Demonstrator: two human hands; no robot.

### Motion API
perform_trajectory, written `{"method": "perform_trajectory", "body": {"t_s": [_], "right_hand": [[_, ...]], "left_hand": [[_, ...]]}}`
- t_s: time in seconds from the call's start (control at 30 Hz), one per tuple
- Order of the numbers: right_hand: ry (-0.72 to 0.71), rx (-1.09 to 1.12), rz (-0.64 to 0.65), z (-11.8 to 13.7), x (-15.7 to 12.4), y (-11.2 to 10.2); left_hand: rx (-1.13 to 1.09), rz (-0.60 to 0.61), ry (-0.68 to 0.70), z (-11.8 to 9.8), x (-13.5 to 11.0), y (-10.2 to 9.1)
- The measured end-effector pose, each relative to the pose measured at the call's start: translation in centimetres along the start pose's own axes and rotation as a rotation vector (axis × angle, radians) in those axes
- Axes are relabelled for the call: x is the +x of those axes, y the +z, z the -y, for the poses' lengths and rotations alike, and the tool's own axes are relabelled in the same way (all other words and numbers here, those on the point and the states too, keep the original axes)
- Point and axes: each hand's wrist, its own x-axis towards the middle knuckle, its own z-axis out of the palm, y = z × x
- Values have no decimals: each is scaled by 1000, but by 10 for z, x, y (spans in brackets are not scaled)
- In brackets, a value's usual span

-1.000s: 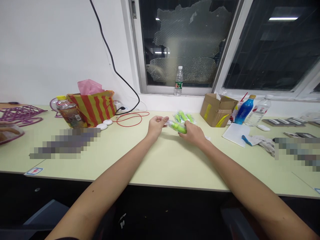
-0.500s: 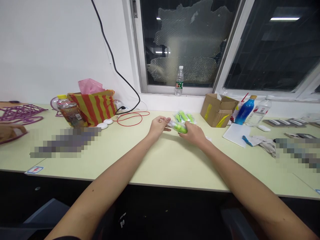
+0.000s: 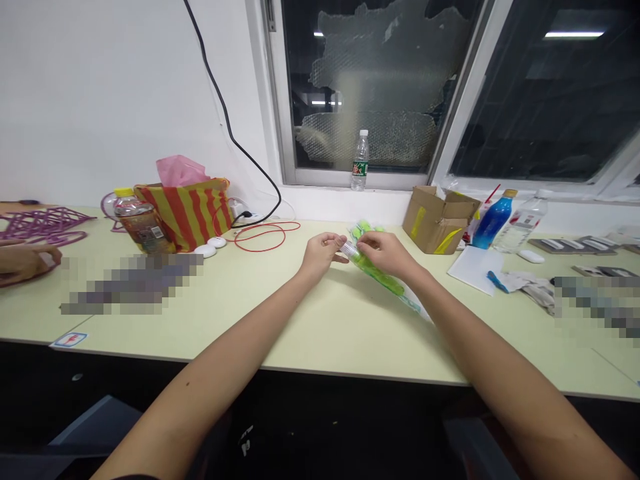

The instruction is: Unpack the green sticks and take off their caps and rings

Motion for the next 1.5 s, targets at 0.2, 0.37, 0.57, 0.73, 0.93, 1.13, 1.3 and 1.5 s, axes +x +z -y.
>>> {"method": "perform_trajectory", "body": {"t_s": [0.2, 0.37, 0.57, 0.73, 0.93, 1.13, 1.3, 1.5], "right_hand": [[44, -63, 30, 7, 13, -4], [97, -87, -17, 9, 22, -3], [111, -62, -67, 12, 27, 3], [123, -60, -86, 14, 32, 5], [114, -51, -129, 16, 37, 4], [109, -19, -151, 10, 38, 6], [98, 14, -153, 4, 37, 9], [91, 14, -148, 5, 36, 10]], "left_hand": [[27, 36, -13, -1, -2, 2], [29, 70, -1, -4, -4, 6], [54, 108, -5, -4, -6, 9], [151, 101, 18, -4, -7, 7], [156, 140, 27, -4, -6, 6], [154, 160, 9, -10, -6, 5], [166, 231, -39, -14, -7, 2], [189, 289, -108, -16, -6, -1]]}}
